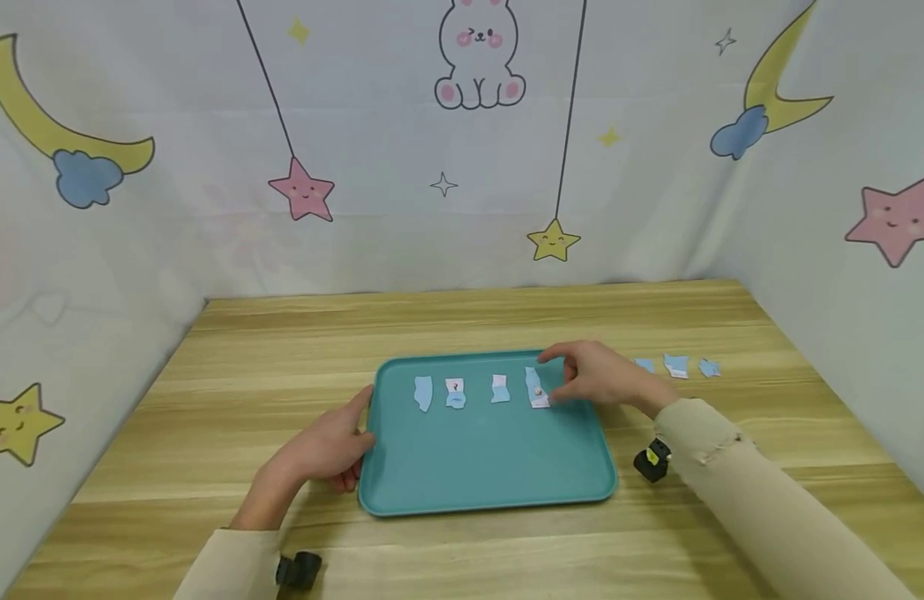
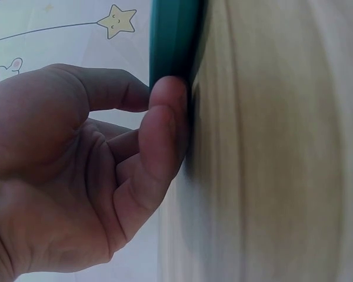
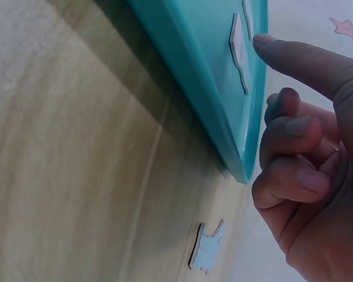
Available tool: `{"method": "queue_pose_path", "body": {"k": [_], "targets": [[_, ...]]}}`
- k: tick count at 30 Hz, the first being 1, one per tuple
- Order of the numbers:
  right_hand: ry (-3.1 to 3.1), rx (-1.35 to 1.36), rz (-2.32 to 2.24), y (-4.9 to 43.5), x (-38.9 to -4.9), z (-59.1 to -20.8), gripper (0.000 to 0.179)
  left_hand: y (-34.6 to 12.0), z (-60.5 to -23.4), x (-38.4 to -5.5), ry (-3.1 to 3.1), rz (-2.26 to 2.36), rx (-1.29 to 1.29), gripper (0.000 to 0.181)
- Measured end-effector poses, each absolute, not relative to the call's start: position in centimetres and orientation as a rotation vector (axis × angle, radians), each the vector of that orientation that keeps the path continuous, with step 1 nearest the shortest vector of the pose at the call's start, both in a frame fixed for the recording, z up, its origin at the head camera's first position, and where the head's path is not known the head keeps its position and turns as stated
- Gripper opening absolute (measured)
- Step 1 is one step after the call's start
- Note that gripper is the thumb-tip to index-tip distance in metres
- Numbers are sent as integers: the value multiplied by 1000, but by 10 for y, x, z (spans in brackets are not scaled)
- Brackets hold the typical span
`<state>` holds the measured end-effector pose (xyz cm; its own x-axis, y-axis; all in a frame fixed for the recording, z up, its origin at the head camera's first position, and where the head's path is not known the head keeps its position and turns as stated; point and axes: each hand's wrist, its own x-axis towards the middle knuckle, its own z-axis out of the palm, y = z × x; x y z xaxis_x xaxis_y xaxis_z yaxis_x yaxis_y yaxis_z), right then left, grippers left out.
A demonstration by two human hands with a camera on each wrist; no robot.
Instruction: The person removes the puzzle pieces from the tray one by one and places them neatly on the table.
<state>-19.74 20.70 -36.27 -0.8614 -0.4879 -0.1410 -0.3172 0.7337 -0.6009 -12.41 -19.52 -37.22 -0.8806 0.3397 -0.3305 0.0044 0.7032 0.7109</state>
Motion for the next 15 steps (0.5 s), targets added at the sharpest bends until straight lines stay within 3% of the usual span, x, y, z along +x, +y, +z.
{"method": "queue_pose_path", "body": {"k": [15], "targets": [[2583,-586,-793,201,-201,-370,67,-194,-371,-124,2477,1031,262,79]]}}
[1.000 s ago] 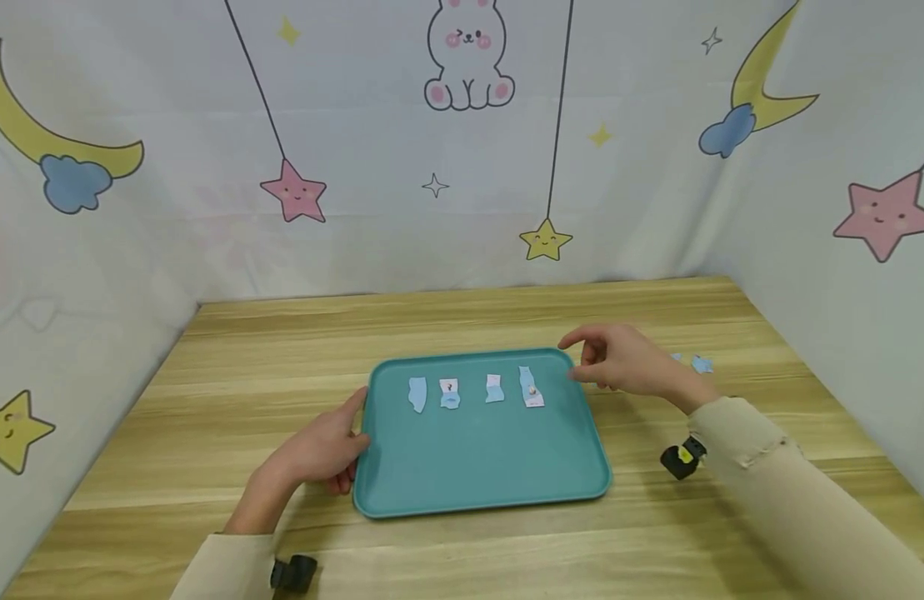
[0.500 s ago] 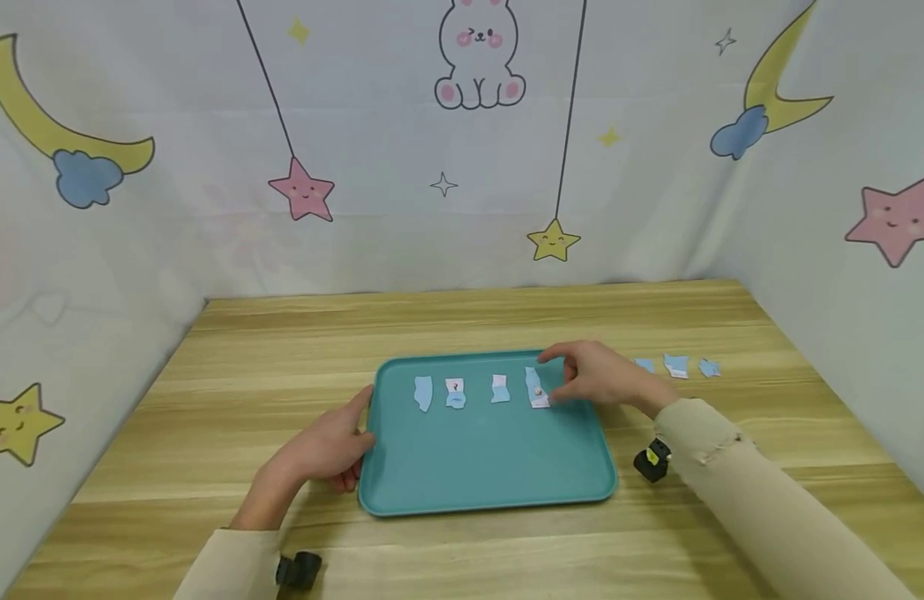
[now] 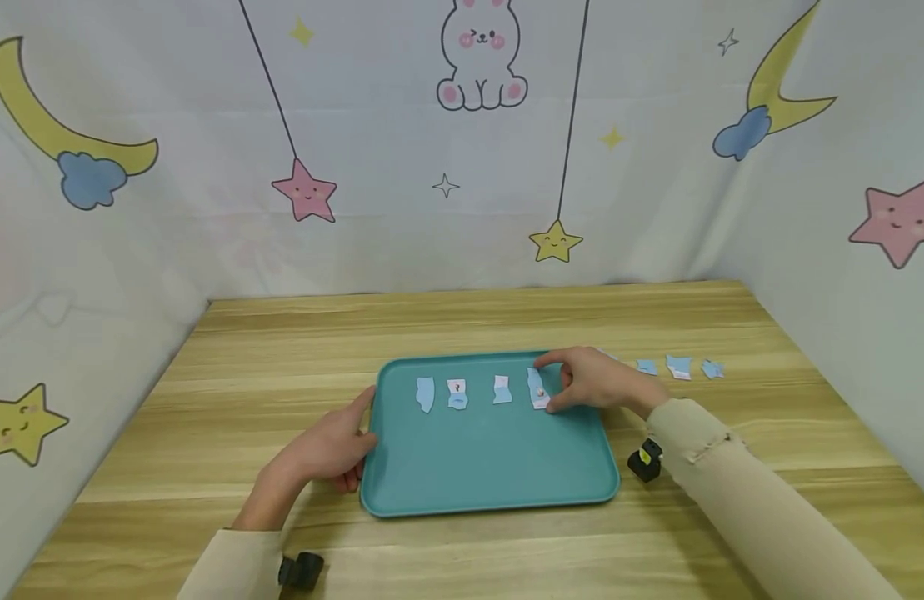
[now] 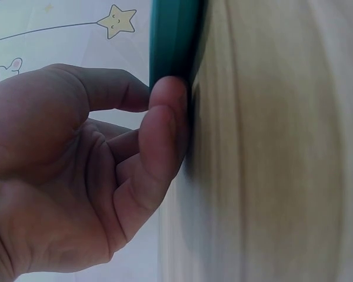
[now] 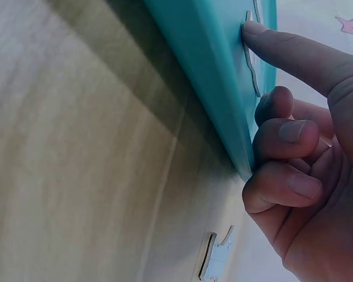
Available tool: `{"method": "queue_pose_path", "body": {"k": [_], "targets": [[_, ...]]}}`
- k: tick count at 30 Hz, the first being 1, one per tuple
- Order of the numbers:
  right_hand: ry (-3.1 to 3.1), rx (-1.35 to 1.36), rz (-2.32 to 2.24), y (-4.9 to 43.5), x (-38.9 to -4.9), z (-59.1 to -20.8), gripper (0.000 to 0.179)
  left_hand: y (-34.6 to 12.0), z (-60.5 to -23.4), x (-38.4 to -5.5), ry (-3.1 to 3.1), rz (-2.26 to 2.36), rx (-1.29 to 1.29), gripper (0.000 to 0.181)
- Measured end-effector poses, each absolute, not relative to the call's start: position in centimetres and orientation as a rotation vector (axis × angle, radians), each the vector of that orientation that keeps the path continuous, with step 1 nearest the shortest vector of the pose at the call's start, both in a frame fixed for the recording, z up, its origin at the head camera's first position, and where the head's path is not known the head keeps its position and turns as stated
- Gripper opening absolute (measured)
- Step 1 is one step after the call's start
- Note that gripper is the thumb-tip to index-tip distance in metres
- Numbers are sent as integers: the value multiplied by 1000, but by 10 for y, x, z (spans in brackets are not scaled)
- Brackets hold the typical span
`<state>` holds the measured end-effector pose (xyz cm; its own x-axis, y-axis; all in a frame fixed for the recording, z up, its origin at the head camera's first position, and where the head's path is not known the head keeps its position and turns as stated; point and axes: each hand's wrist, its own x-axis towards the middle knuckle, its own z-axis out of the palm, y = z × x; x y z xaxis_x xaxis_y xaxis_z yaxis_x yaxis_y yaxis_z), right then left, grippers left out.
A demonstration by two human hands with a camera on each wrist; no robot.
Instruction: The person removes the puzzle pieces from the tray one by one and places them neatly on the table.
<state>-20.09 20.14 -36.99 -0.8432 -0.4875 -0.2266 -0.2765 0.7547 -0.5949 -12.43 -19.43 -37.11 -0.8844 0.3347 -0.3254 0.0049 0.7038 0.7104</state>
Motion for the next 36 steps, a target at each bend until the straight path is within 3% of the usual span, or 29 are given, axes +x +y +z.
{"method": "queue_pose_path", "body": {"k": [36], "targets": [[2593,-682,-884,215,-197,-374,69,-193,-372,-124,2486,1018,253,78]]}}
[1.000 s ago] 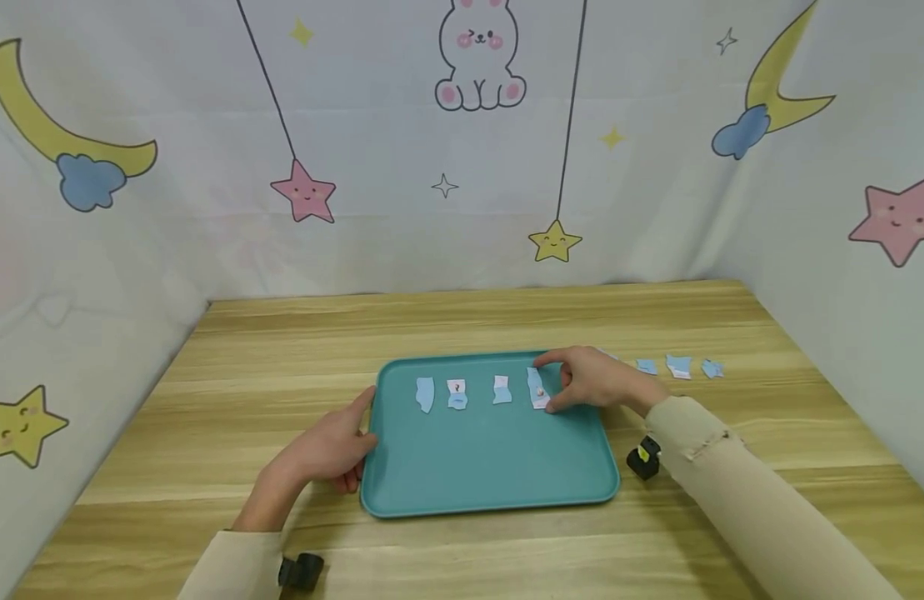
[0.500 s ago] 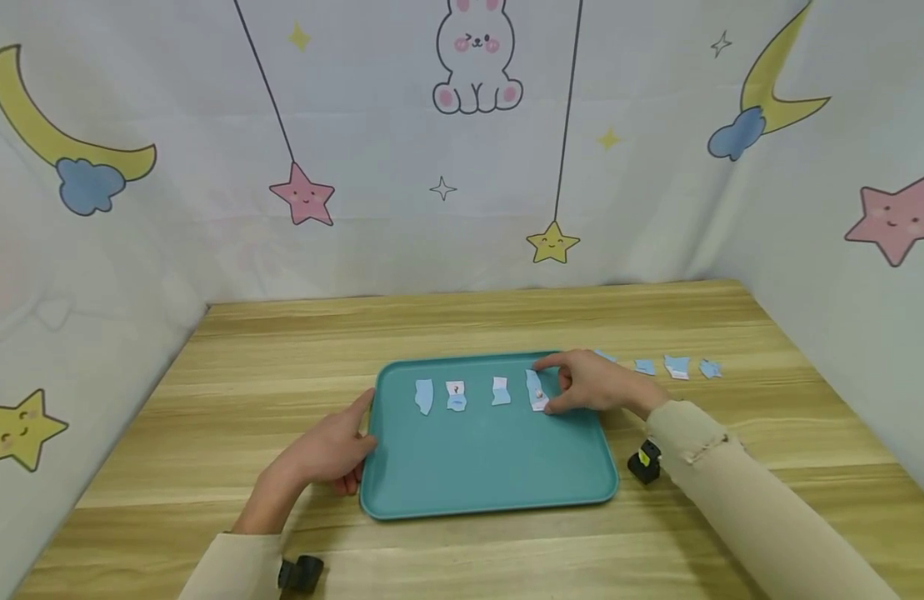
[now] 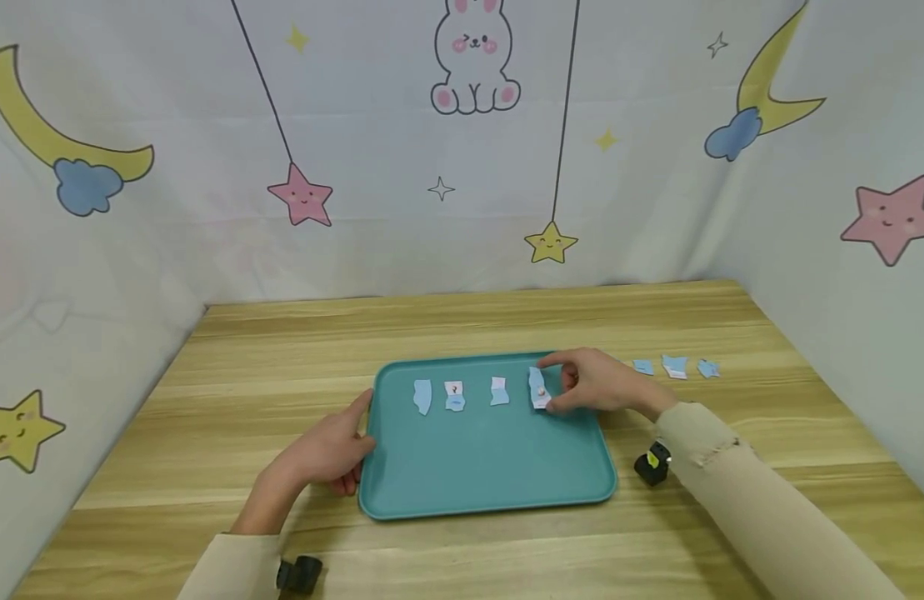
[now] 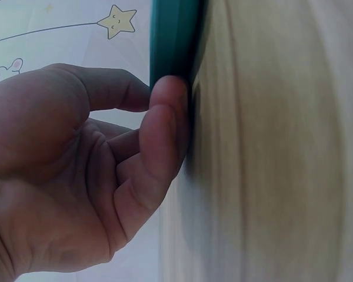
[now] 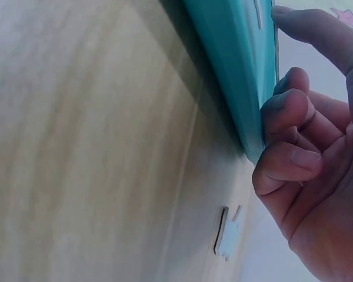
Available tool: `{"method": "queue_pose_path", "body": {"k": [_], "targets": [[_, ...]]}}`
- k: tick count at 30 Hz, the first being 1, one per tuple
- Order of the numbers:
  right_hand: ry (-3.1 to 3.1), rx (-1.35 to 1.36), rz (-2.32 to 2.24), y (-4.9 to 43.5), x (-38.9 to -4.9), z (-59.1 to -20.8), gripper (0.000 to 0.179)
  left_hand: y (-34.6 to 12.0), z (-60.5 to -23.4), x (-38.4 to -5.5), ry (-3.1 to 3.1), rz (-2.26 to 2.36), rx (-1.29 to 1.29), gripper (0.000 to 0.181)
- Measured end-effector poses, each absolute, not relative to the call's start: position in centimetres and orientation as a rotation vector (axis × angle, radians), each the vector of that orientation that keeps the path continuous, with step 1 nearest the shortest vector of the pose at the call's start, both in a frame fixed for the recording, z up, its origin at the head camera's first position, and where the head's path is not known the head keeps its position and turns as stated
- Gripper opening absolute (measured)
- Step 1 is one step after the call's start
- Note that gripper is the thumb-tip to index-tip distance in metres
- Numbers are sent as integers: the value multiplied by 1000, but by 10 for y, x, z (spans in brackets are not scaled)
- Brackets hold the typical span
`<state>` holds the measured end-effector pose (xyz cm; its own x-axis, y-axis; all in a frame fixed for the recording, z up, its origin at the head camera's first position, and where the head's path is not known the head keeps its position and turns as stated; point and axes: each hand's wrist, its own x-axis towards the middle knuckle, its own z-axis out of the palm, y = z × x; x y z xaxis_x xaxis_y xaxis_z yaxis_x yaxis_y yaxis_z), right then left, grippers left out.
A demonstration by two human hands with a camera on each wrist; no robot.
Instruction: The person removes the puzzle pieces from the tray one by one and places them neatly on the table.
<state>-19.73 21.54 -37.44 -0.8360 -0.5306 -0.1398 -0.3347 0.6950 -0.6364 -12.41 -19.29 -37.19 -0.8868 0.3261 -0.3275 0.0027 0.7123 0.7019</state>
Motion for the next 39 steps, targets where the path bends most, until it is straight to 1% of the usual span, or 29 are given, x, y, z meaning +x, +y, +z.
{"method": "queue_pose_path", "body": {"k": [14,33,39], "targets": [[2639,-649,-902,230,-185,-362,68,-192,-371,-125,2481,1008,261,78],[2664,-652,-964,269,-164,-351,70,-193,-372,-124,2490,1004,268,79],[2691,-631,-965,282,-155,-350,68,-192,-372,-124,2490,1006,269,79]]}}
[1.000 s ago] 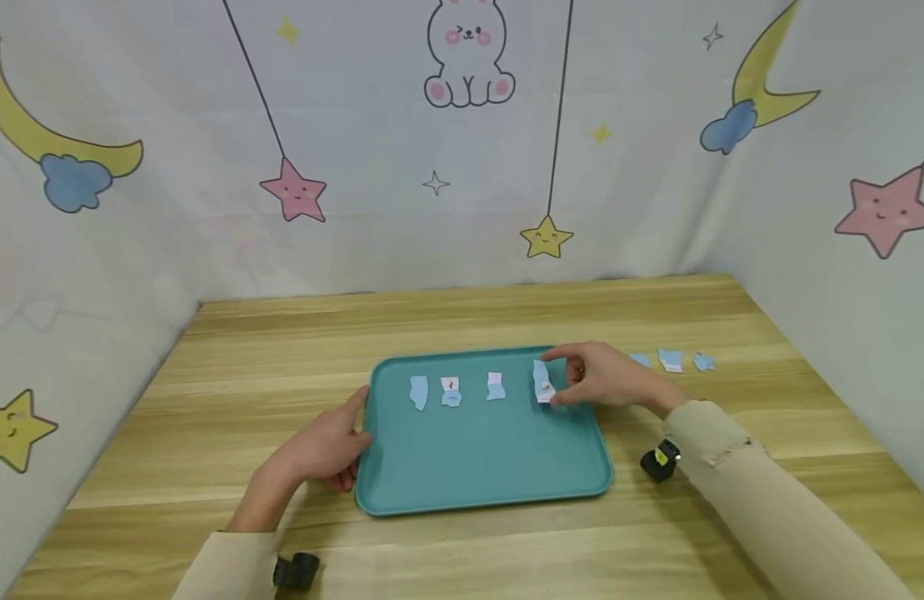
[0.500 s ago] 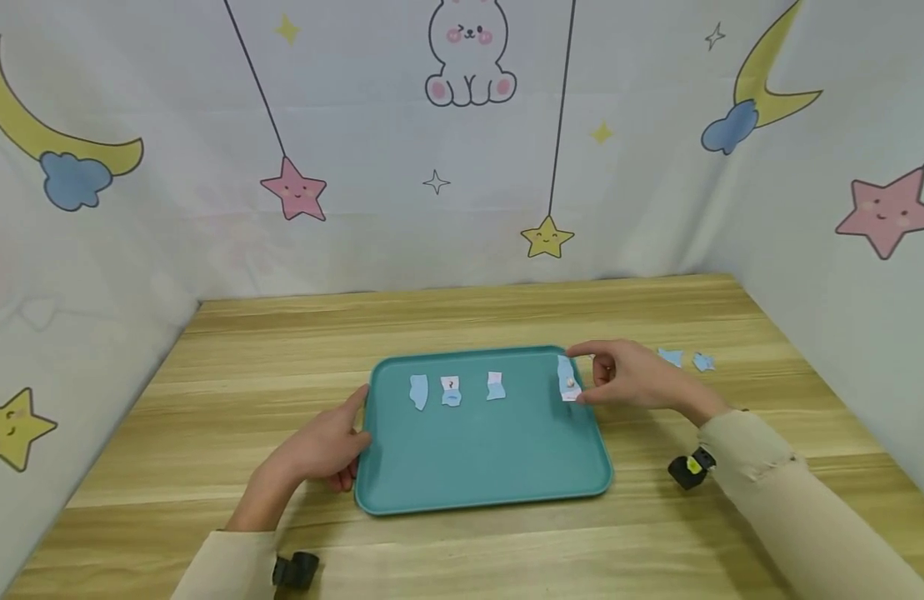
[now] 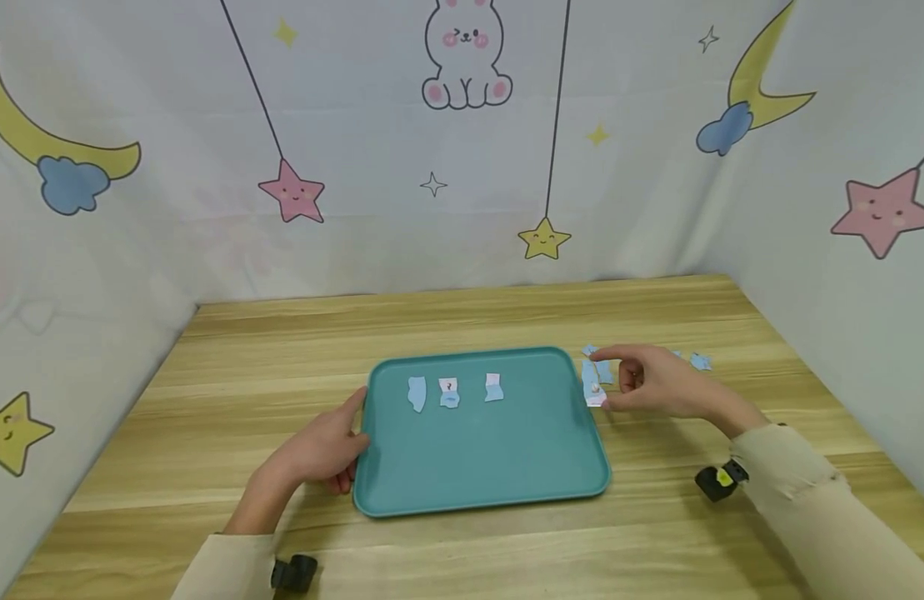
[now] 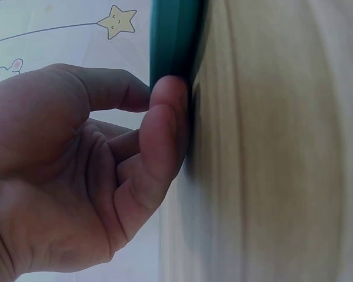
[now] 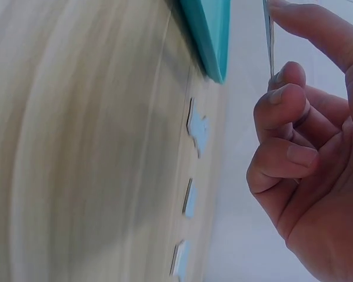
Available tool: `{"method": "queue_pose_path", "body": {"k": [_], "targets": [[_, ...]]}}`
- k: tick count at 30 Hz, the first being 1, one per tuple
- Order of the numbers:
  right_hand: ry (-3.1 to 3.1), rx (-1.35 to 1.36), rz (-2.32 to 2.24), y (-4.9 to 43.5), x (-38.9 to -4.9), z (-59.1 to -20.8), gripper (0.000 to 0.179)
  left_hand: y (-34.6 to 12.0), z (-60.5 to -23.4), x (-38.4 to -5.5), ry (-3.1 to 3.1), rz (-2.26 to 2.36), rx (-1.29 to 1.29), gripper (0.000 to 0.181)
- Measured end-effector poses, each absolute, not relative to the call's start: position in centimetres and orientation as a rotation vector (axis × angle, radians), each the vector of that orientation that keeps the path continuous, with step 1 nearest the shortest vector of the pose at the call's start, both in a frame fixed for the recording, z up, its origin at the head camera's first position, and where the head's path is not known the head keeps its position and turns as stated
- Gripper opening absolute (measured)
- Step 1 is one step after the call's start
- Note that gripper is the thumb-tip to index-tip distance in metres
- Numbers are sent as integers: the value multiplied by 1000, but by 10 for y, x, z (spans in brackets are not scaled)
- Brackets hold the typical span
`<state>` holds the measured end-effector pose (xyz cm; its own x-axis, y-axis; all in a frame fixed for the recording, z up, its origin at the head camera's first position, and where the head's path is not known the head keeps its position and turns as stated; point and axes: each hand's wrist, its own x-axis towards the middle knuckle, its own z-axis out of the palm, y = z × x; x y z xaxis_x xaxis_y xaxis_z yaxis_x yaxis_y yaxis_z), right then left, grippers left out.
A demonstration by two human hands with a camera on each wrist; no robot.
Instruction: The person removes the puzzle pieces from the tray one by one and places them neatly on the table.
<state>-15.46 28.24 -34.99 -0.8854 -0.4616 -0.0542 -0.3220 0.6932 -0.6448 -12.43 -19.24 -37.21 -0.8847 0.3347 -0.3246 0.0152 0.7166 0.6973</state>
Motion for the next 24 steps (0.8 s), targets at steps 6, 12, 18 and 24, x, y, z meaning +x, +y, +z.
{"method": "queue_pose_path", "body": {"k": [6,12,18,24], "targets": [[2679,-584,-968,295,-147,-352,68,-192,-372,-125,2489,1009,279,79],[2663,-570,-949,305,-140,-355,68,-192,-372,-125,2491,1008,280,79],[2657,-555,-922,311,-136,-363,68,-192,-372,-125,2488,1009,281,79],[2638,-599,-923,314,-132,-370,65,-192,-373,-125,2482,1013,278,79]]}}
